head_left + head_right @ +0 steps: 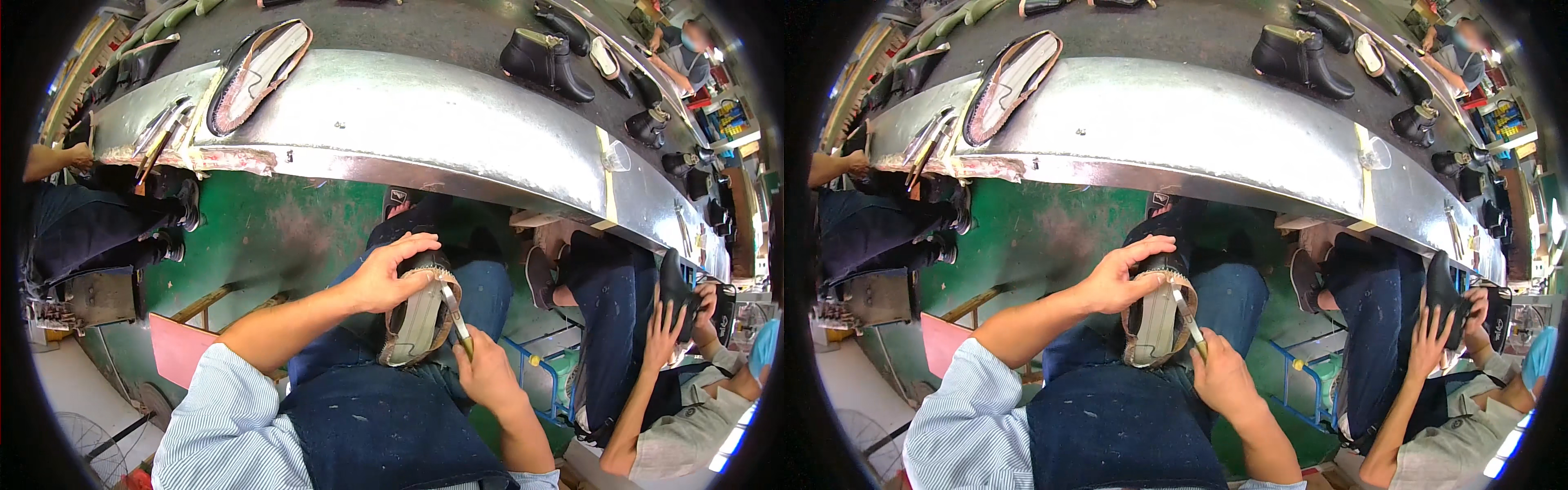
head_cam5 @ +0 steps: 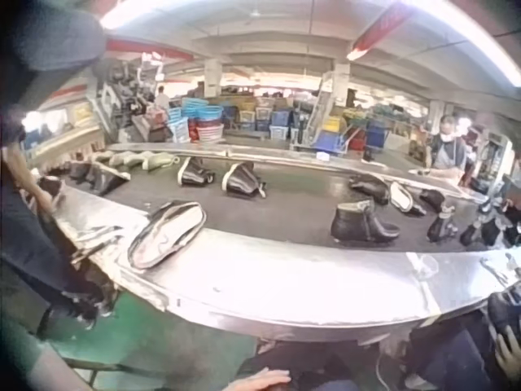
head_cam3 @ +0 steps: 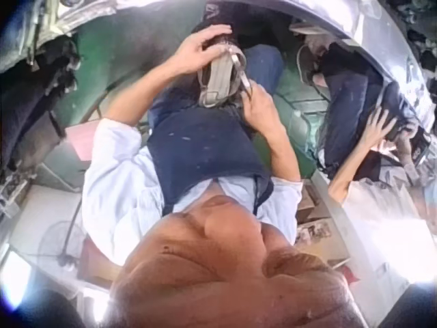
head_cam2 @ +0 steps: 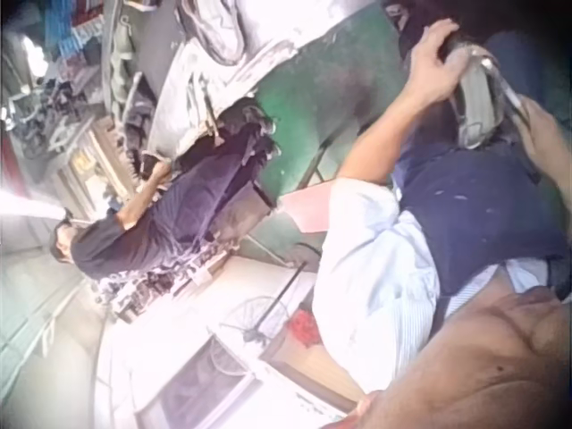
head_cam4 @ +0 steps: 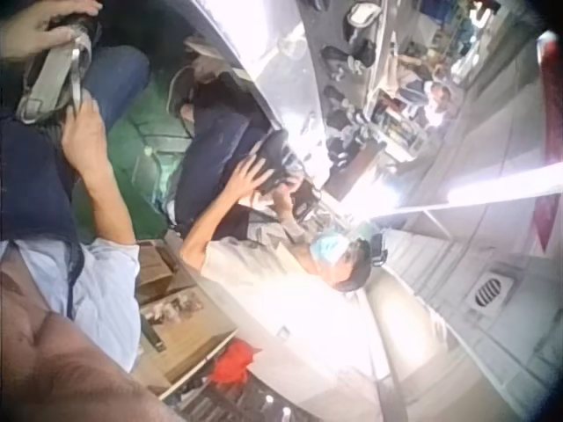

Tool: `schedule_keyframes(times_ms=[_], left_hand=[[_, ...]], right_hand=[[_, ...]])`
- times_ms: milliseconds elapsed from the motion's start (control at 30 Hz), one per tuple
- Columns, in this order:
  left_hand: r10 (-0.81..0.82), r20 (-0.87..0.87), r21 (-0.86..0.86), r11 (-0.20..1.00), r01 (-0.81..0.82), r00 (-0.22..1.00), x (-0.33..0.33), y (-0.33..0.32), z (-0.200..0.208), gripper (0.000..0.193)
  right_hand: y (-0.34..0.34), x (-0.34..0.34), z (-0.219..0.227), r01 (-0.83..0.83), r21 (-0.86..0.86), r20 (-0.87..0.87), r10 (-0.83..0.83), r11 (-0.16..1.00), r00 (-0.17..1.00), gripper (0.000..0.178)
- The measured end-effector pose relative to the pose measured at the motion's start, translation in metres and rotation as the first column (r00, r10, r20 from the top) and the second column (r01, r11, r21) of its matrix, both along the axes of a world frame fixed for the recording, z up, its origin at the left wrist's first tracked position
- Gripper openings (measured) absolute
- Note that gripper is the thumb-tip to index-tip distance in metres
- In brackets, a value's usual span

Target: Manually lasting shoes by pulling the upper material over the last and hammering it into place on an assembly line.

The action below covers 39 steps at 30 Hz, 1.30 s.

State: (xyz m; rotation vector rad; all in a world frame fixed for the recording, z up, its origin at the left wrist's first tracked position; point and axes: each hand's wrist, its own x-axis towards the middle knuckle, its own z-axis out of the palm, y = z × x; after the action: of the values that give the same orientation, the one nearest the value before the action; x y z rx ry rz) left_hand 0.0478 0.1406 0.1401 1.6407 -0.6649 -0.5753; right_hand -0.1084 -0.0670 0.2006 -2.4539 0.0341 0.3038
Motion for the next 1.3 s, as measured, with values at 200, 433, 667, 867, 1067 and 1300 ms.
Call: schedule_keyframes(times_ms=[200,433,667,867,1067,1300], left_hand=[[0.037,-0.015,-0.046,0.998,-0.038,0.999,0.002,-0.002,-0.001,0.054],[-0.033,-0.012,0.011,0.999,0.033,0.999,0.003,0.003,-0.001,0.06],[0.211,-0.262,0.262,0.955,-0.141,0.942,-0.091,0.016,-0.034,0.08],[0.013,-0.339,0.12,0.992,0.03,0.941,-0.093,0.019,-0.038,0.091],[-0.182,0.045,0.289,0.944,0.161,0.982,-0.065,-0.001,-0.014,0.085],[-0.181,0.295,-0.011,0.981,0.193,0.938,0.004,-0.053,0.102,0.071]], right_hand=[[-0.013,-0.006,0.014,0.138,0.448,-0.144,-0.081,0.883,0.986,0.027],[-0.008,0.031,0.011,0.09,0.265,-0.26,-0.018,0.96,0.965,0.024],[0.0,0.008,-0.099,0.376,0.574,-0.041,-0.433,0.727,0.9,0.033],[0.009,-0.025,-0.106,0.434,0.82,-0.227,-0.484,0.373,0.845,0.03],[-0.018,-0.053,-0.102,0.674,0.727,-0.48,-0.605,0.131,0.636,0.035],[-0.041,-0.111,-0.085,0.651,0.759,-0.506,-0.626,0.002,0.593,0.042]])
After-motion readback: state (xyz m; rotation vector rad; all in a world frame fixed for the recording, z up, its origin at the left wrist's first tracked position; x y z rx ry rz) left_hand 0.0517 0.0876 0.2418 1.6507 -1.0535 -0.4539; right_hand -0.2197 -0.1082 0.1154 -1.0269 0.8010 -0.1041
